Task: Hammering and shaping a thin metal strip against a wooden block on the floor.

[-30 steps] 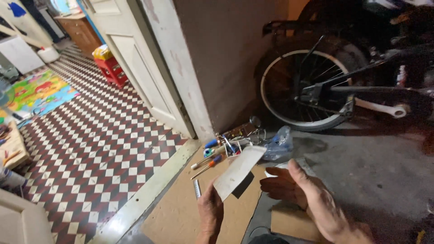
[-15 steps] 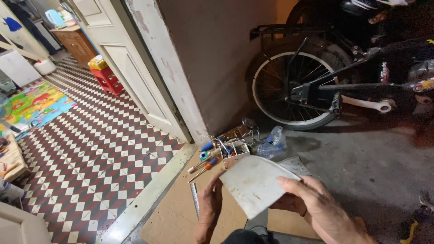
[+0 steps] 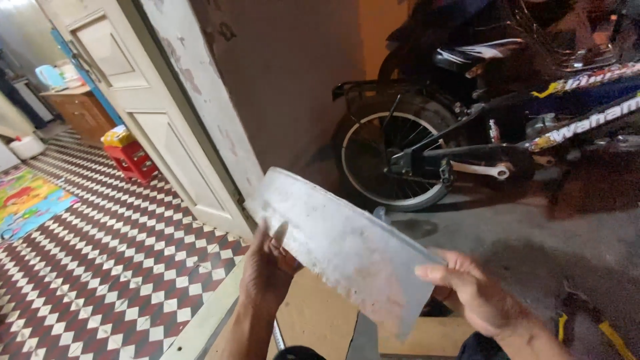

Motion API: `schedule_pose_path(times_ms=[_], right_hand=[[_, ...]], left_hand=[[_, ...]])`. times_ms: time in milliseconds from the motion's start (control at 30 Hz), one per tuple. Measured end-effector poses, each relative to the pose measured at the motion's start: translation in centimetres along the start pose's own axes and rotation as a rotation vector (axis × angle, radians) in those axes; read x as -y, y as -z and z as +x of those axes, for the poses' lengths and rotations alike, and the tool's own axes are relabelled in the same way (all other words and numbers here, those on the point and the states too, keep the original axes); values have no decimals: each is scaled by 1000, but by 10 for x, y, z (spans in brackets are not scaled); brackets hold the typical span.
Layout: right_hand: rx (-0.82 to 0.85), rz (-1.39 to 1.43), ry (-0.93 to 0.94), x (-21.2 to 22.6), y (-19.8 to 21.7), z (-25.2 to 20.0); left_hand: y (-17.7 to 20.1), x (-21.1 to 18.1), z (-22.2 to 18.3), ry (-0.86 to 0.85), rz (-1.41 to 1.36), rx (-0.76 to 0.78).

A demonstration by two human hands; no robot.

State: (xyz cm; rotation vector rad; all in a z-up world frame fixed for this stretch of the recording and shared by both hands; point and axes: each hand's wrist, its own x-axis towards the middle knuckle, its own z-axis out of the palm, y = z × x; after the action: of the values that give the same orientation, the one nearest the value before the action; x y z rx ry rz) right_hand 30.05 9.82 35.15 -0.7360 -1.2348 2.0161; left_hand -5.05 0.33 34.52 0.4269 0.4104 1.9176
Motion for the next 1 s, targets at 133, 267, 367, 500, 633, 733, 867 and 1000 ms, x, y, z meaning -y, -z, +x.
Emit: schedule_pose_path(times_ms=[133, 267, 367, 500, 633, 733, 867, 1000], right_hand=[[-38, -75, 71, 35, -18, 18], [-46, 93, 86, 40, 1, 57], [-122, 198, 33, 37, -21, 71], [-235, 279, -74, 29, -28, 76], [-389, 183, 49, 18, -11, 100], [-514, 85, 71, -2, 13, 127], [-604, -70, 1, -12, 14, 162], [-642, -262, -53, -7, -2, 175]], left_hand=[[-4, 3, 14, 36, 225, -309], [13, 3, 49, 94, 281, -421], [51, 18, 80, 54, 241, -459], [72, 40, 89, -19, 130, -448], [55, 52, 86, -21, 70, -453], [52, 63, 86, -15, 42, -423], [37, 66, 91, -26, 113, -371], [32, 65, 92, -21, 16, -363]])
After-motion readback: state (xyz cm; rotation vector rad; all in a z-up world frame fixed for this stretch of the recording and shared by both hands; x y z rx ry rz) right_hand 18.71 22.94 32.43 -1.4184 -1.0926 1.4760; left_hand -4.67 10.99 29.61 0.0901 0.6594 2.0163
